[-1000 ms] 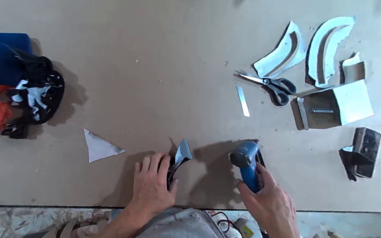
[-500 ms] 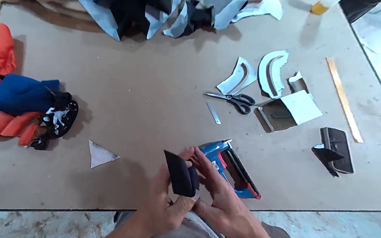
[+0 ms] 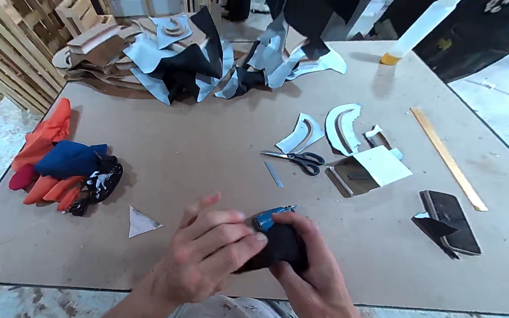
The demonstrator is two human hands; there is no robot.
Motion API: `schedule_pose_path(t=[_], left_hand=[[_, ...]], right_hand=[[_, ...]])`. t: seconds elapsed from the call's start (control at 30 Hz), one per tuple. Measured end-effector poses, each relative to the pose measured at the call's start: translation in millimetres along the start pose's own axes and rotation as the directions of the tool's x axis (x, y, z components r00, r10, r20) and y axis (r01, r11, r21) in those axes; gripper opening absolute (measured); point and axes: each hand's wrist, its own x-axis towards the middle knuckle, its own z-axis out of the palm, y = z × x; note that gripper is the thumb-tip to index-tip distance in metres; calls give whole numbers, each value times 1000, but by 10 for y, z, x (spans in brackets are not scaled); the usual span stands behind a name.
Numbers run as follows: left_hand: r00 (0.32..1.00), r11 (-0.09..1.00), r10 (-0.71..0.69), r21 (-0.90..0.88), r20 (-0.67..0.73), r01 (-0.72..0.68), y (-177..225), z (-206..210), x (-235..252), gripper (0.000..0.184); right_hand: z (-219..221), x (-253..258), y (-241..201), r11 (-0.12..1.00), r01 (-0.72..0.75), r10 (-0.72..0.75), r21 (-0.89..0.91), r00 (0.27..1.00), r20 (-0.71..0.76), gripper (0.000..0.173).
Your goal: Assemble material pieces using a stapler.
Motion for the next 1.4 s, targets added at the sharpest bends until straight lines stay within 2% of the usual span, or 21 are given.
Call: schedule_pose_path(t=[0.1,0.2,0.4,0.43,0.5,0.53,0.6,0.63,0.67,0.7,0.77,0.8,0.93,0.97,1.07,1.13,1.2,1.3,1.37,1.4], left_hand=[[997,996,2,-91,-78,-9,113,45,60,23],[988,999,12,-45,-157,-19,264,136,63,24],[979,993,106,74,-172,-94,354,120,112,24],[979,995,97,28,-181,-94,335,132,134,21],[983,986,-10,-167,-182,-21,298,159,175,20],[985,946,-111,-317,-131,65,293,131,186,31],[958,767,-273,-582,86,271,268,-17,229,49],[940,684,-300,-650,164,332,250,-86,277,56],[928,669,-313,-647,201,366,249,-133,322,58],[924,727,-322,-571,208,382,260,-153,359,55],[929,836,-338,-406,150,369,286,-117,395,30],[932,856,-344,-370,111,360,290,-91,400,23],[917,822,-399,-437,15,365,306,-62,383,14],[924,847,-382,-410,-23,339,311,-58,374,13],[969,985,-170,-75,-181,159,319,-43,336,11],[977,993,-16,111,-212,40,288,-39,276,14],[983,981,48,195,-175,-13,234,-43,206,16],[996,966,-46,253,-71,63,162,60,3,14],[970,948,-244,207,-20,243,60,229,-250,17],[930,914,-367,178,-13,364,-7,337,-409,18]], right_hand=[[72,-7,20,941,77,-63,330,997,-54,43],[144,-9,28,843,116,-90,526,993,-75,43],[167,-36,-17,631,-49,-12,774,997,72,44],[182,-31,-8,619,-55,-15,784,997,81,43],[193,3,41,719,-9,-28,695,999,41,43],[193,25,67,789,21,-28,614,1000,1,44],[188,79,98,886,86,-55,455,995,-83,46],[178,96,109,906,114,-76,407,991,-108,48],[169,101,113,918,133,-92,374,988,-126,50],[169,105,111,925,148,-103,350,984,-144,51],[184,118,100,933,159,-110,322,980,-166,49],[189,128,86,939,154,-105,309,980,-170,48],[243,95,-44,899,57,3,434,991,-137,48],[242,74,-99,877,7,48,480,994,-101,49],[221,25,-291,760,-206,189,616,978,94,47],[223,-4,-383,625,-351,236,697,936,260,44],[238,-34,-391,563,-446,242,696,894,378,40],[307,-62,-244,596,-570,275,566,807,523,25],[430,-67,-3,627,-659,376,415,723,580,38],[524,-64,155,635,-694,438,340,686,582,43]])
